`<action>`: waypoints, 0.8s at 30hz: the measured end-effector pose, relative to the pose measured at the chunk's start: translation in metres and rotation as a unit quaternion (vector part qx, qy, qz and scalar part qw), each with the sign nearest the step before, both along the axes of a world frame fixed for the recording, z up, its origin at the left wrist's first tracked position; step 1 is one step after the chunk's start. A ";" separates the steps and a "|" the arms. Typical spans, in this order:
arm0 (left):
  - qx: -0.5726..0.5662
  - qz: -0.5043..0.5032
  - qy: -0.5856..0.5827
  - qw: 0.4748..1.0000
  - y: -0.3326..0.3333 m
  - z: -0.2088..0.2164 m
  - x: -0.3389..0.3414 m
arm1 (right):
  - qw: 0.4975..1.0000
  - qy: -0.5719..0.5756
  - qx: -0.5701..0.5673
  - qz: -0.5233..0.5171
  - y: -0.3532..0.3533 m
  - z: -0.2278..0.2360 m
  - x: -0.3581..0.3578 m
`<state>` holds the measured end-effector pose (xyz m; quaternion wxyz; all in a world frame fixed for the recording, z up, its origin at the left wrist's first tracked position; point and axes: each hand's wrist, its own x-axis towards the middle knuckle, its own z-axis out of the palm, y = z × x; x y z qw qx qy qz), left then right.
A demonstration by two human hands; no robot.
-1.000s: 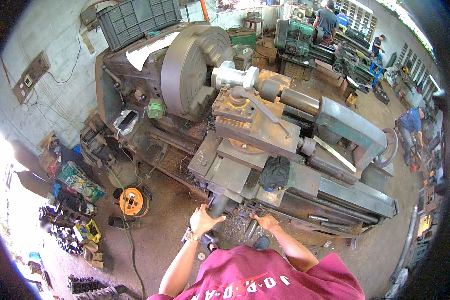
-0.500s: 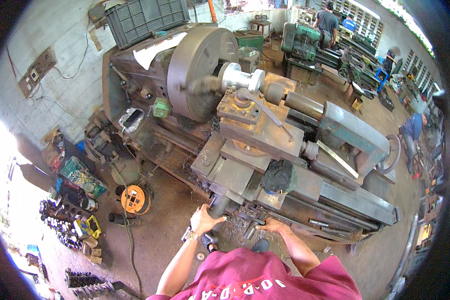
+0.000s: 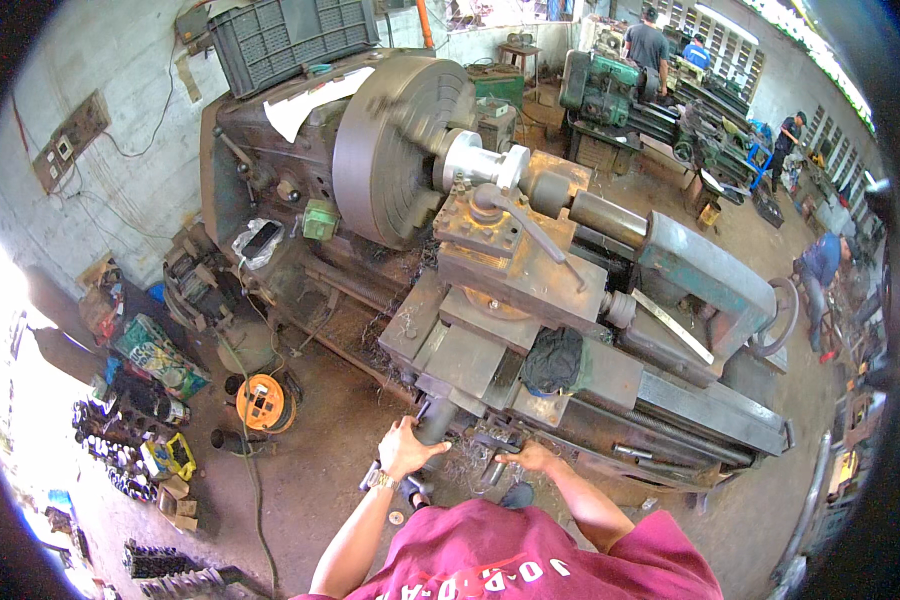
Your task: The person operates a metal lathe, turning a cylindrical metal workpiece. They adjust the machine's controls and levers while the workpiece rotates, producing metal shavings. The person periodically stops to clear shavings and reposition the tool.
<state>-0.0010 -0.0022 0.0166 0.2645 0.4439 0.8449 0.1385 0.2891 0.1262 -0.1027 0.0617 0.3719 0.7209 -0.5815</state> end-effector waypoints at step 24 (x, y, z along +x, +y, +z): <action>0.006 -0.002 -0.019 1.000 -0.001 0.001 -0.002 | 0.980 -0.180 0.064 0.058 0.008 -0.054 -0.004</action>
